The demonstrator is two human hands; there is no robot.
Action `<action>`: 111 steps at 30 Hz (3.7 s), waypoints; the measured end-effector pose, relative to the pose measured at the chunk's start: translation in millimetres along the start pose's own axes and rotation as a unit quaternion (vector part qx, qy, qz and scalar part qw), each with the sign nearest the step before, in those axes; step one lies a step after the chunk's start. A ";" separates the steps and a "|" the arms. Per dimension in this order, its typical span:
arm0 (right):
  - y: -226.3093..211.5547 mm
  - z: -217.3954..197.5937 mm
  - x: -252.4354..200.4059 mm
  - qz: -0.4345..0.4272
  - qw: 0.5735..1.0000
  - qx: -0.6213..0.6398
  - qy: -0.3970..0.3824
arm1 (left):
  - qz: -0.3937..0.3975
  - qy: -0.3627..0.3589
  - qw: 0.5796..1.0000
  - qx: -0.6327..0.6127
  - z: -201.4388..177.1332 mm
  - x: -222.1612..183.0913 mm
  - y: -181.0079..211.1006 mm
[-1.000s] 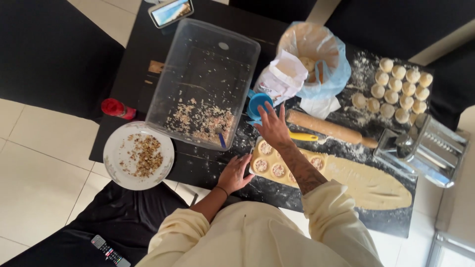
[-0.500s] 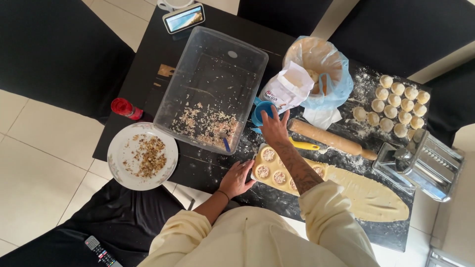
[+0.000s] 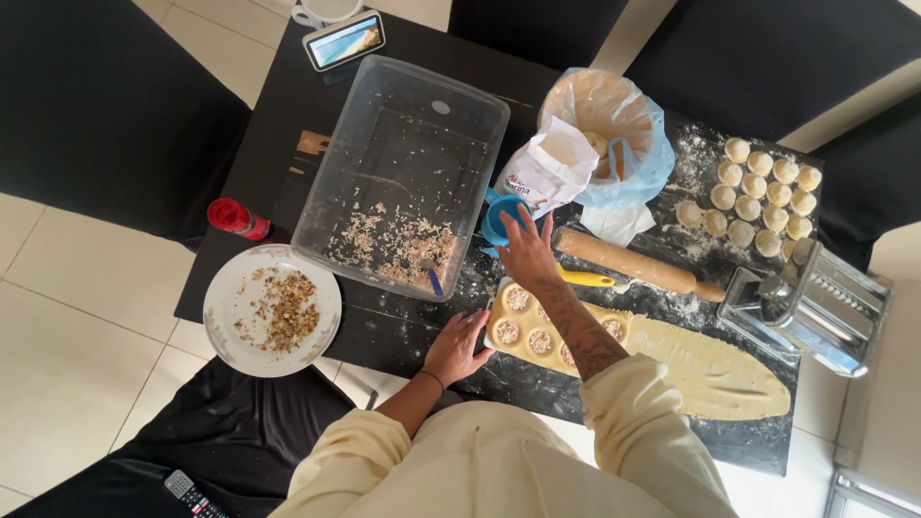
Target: Placing filling into a ravioli mold and pressing it in by hand.
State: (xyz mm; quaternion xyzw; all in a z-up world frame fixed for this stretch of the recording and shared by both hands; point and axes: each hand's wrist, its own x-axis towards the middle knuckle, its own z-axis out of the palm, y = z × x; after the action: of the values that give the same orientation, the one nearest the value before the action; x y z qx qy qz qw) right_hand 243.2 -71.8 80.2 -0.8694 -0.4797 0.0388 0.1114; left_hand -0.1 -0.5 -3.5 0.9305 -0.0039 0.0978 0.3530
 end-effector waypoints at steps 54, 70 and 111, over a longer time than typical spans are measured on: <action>-0.2 -30.6 -98.6 0.060 0.982 0.041 0.172 | -0.021 -0.048 0.998 0.029 16.2 -2.3 -9.9; -6.9 17.1 9.2 -0.001 0.998 -0.007 0.055 | -0.003 0.000 1.000 -0.014 0.6 0.8 -2.3; 71.4 47.5 -314.2 0.058 0.998 -0.021 -0.001 | -0.018 -0.038 0.999 0.009 9.9 -1.1 -7.0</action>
State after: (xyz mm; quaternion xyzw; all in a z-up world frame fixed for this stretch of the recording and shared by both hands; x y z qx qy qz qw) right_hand 125.3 -366.0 5.1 -0.8978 -0.4296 0.0354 0.0901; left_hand 1.1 -1.8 -15.5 0.9368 0.0001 0.0564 0.3454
